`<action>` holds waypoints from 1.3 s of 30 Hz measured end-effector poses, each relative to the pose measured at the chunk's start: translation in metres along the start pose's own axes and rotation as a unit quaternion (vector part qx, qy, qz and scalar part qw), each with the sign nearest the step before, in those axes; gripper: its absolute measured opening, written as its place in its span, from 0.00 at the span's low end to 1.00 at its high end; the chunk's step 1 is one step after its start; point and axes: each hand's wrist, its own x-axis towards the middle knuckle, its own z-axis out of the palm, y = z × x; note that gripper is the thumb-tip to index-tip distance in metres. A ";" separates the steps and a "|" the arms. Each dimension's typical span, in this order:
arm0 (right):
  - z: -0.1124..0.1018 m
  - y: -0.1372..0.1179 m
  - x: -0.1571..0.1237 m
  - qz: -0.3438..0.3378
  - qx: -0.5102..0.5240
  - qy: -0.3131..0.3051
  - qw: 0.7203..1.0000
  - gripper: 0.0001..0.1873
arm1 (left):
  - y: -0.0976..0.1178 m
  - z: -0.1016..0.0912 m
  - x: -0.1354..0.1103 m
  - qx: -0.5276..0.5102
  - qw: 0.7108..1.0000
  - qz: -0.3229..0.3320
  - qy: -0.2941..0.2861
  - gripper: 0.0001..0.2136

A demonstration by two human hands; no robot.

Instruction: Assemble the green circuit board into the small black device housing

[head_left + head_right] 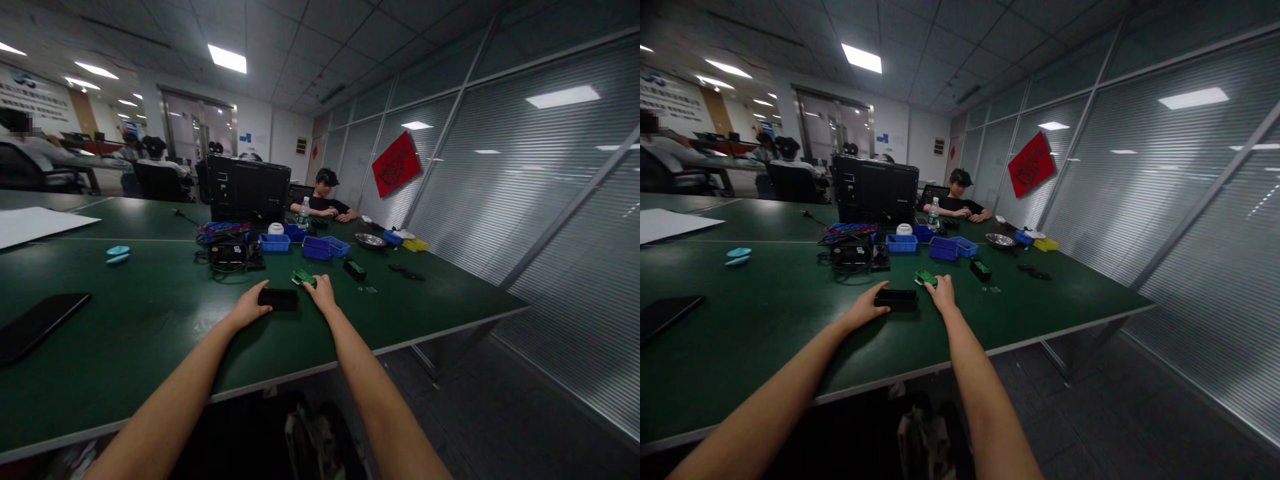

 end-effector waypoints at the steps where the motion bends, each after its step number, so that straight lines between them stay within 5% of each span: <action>1: 0.000 0.000 0.000 0.005 0.003 0.000 1.000 0.22 | 0.000 0.000 -0.001 -0.008 1.000 -0.013 -0.001 0.35; 6: -0.002 -0.001 0.002 0.026 0.041 0.018 0.999 0.21 | 0.003 -0.002 -0.003 -0.026 0.999 -0.037 -0.009 0.36; 9: -0.006 -0.004 0.004 0.057 0.162 0.031 0.985 0.22 | 0.004 -0.003 -0.002 -0.033 0.999 -0.035 -0.011 0.37; 13: -0.015 -0.013 0.001 0.038 0.410 -0.044 0.910 0.27 | 0.004 -0.003 -0.002 -0.030 0.999 -0.036 -0.001 0.38; 15: -0.018 -0.019 -0.002 0.001 0.454 -0.093 0.886 0.28 | 0.005 -0.002 -0.002 -0.031 0.999 -0.039 0.006 0.38; 22: -0.024 -0.034 -0.010 -0.132 0.324 -0.149 0.925 0.19 | 0.003 0.002 0.001 -0.054 0.998 -0.042 0.001 0.40; 39: -0.022 -0.038 -0.013 -0.177 0.212 -0.129 0.953 0.18 | 0.001 0.006 0.004 -0.035 0.998 -0.042 0.011 0.39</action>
